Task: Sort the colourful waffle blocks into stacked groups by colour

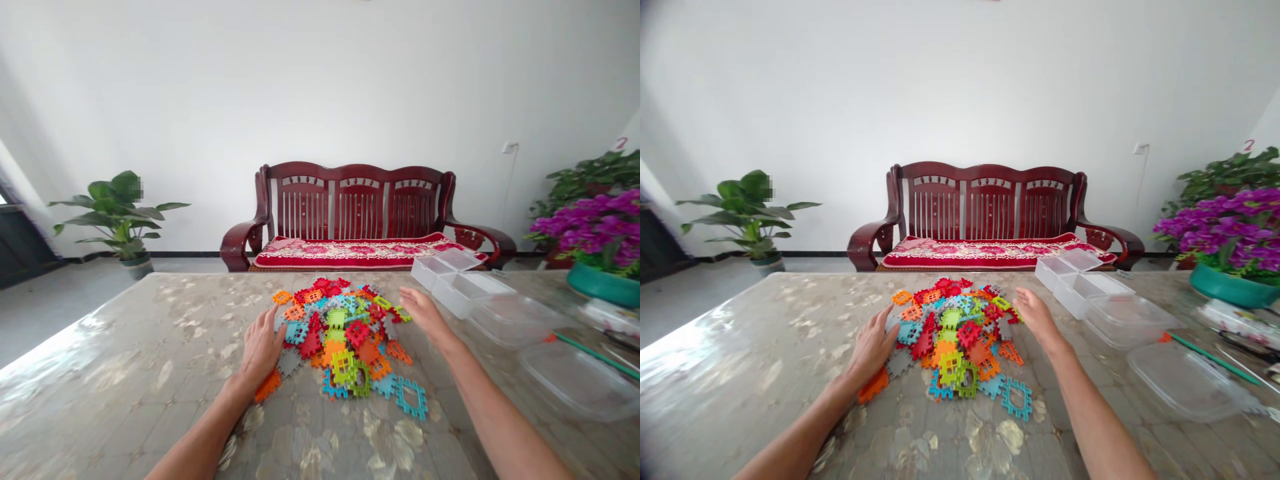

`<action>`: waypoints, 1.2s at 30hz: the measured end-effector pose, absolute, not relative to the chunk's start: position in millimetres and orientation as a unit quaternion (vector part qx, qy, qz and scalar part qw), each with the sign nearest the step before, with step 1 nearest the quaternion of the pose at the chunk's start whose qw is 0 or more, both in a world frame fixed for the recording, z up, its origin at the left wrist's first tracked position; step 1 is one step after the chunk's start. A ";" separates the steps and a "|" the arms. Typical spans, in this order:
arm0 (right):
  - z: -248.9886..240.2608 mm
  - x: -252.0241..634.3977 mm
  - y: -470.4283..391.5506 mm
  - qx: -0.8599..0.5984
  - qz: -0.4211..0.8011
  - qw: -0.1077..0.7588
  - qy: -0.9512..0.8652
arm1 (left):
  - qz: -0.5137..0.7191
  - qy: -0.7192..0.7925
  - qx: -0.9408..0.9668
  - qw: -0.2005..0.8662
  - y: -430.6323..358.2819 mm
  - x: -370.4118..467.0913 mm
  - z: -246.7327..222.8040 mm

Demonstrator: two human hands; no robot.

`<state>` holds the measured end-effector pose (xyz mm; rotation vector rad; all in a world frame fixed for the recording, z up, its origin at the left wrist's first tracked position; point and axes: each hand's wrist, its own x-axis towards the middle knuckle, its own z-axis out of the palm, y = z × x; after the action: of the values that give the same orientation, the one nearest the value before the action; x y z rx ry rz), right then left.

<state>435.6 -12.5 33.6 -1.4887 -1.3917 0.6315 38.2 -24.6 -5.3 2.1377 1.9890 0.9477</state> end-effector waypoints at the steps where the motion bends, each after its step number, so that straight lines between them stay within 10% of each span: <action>1: 23.8 445.7 -4.8 -0.653 0.218 0.451 -0.567 | 0.291 0.661 0.691 0.033 -24.1 38.4 -6.0; 7: -13.0 463.7 7.9 -0.716 0.122 0.304 -0.617 | 0.229 0.685 0.688 0.078 -18.0 39.3 -12.0; 36: 7.5 403.4 99.0 -0.617 0.354 0.392 -0.584 | 0.354 0.642 0.653 0.189 -3.5 27.4 -29.5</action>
<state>403.4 99.0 7.5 -1.5658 -1.4816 0.8983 27.4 -3.5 -29.5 1.8375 1.8051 0.9967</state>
